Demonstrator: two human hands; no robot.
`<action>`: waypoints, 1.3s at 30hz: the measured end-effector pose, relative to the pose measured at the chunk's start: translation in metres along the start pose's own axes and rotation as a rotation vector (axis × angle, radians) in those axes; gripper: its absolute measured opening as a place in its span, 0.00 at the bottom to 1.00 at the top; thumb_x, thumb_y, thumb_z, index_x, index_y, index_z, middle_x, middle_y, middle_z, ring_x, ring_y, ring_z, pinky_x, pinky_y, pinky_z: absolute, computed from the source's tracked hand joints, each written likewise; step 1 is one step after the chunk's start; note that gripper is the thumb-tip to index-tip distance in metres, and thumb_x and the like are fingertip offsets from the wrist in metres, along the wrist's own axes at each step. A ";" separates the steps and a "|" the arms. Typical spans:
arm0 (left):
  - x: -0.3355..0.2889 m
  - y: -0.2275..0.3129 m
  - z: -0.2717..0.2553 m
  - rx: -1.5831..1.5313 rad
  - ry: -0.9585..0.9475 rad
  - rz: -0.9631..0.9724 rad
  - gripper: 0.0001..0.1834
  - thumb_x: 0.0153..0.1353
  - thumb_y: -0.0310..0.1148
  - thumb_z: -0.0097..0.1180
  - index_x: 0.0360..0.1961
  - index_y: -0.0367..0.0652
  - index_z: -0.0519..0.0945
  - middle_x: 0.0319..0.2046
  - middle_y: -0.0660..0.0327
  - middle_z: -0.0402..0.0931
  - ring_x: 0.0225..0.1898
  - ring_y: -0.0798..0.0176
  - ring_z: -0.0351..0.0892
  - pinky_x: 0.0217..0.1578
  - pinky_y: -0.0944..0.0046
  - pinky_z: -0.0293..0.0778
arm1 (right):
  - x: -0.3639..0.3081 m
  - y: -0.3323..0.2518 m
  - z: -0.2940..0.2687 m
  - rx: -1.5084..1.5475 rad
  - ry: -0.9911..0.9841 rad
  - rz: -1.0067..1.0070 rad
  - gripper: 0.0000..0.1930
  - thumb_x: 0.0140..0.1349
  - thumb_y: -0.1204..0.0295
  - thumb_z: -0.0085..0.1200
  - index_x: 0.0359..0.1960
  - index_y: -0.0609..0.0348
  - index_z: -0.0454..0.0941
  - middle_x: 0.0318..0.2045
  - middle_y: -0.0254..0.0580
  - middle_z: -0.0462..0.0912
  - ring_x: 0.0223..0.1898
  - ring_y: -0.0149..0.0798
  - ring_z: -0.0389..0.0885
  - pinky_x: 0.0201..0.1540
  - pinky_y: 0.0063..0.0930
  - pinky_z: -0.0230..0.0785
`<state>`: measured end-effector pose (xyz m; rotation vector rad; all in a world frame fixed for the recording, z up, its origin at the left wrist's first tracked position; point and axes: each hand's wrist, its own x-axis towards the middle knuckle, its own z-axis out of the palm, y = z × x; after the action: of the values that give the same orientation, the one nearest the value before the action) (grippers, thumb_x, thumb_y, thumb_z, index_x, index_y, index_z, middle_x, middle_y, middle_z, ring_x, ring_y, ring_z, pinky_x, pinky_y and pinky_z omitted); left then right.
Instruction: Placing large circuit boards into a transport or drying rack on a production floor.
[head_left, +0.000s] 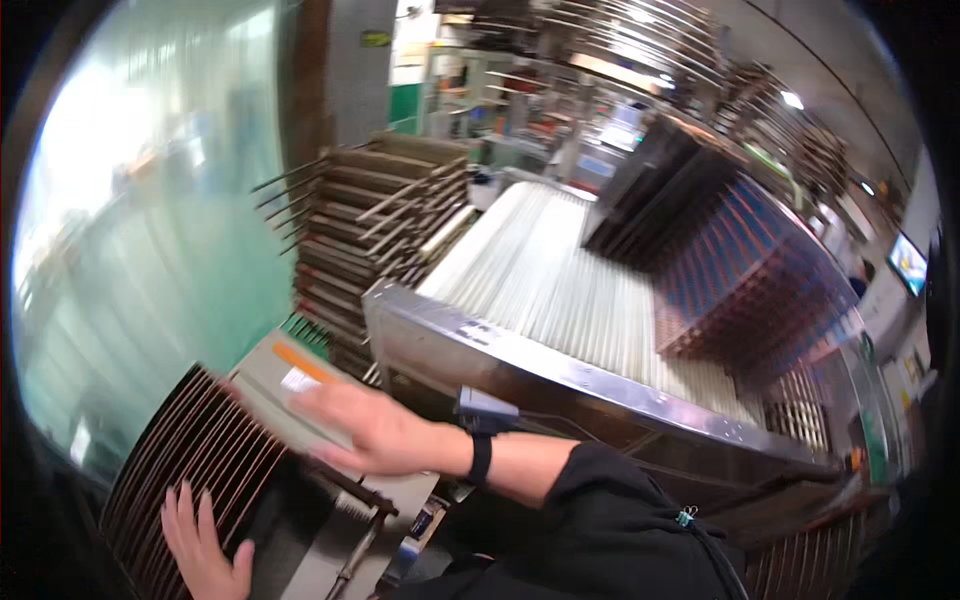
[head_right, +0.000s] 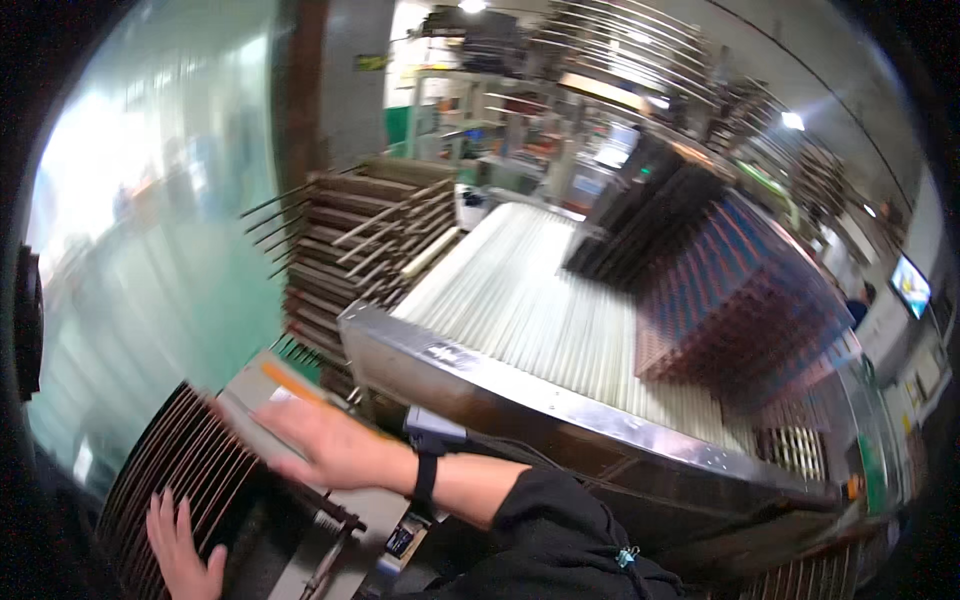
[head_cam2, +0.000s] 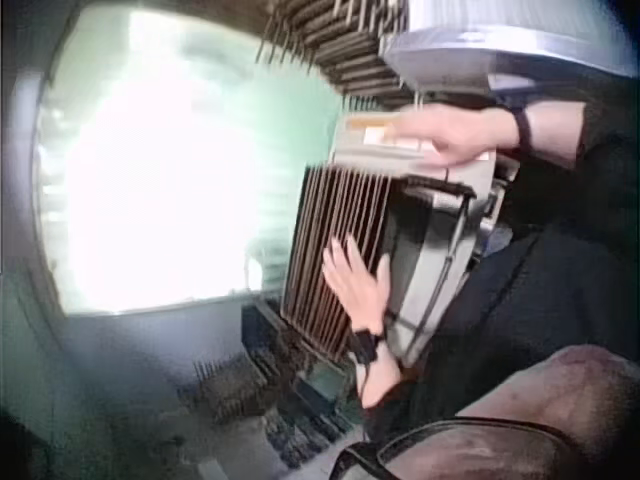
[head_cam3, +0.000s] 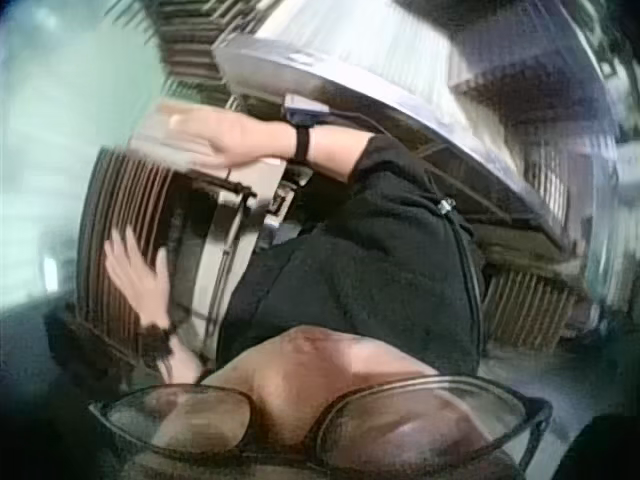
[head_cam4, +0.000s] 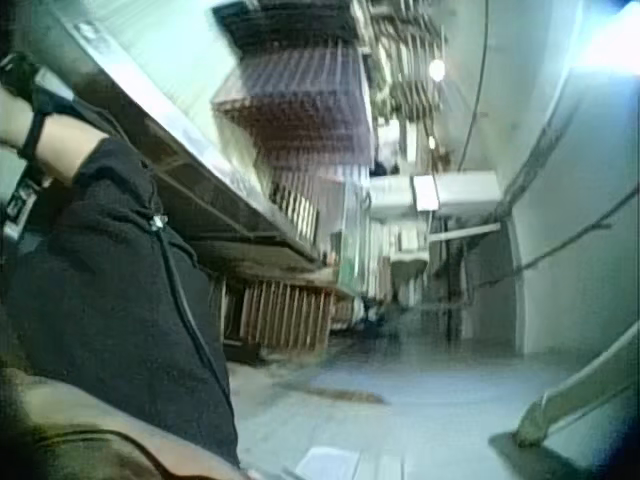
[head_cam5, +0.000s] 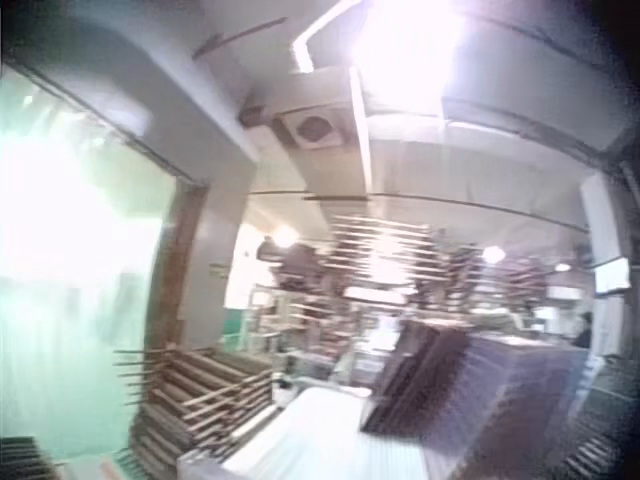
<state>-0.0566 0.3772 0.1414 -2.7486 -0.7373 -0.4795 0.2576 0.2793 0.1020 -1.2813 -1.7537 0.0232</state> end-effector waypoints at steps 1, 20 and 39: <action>-0.012 0.003 0.011 -0.085 0.019 0.047 0.28 0.66 0.40 0.57 0.64 0.39 0.71 0.64 0.44 0.67 0.67 0.40 0.62 0.67 0.41 0.57 | -0.003 0.023 -0.025 -0.103 0.149 0.076 0.26 0.63 0.66 0.58 0.62 0.62 0.69 0.58 0.58 0.73 0.61 0.57 0.72 0.64 0.44 0.66; -0.107 0.028 0.127 -0.260 -0.423 -0.183 0.20 0.66 0.36 0.54 0.58 0.44 0.76 0.46 0.48 0.78 0.47 0.42 0.78 0.47 0.50 0.75 | -0.191 0.109 -0.594 -1.243 1.610 0.811 0.48 0.53 0.47 0.64 0.63 0.76 0.59 0.62 0.75 0.67 0.65 0.65 0.66 0.68 0.48 0.59; -0.079 0.024 0.140 -0.180 -0.482 -0.335 0.20 0.71 0.42 0.47 0.57 0.42 0.77 0.49 0.46 0.79 0.51 0.41 0.78 0.52 0.49 0.73 | -0.101 0.216 -0.628 -1.324 1.342 0.903 0.32 0.55 0.50 0.61 0.53 0.61 0.74 0.49 0.60 0.81 0.52 0.59 0.79 0.56 0.48 0.71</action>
<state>-0.0742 0.3680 -0.0204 -2.9497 -1.3391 0.0764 0.8438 0.0040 0.2827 -2.0533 0.2346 -1.3075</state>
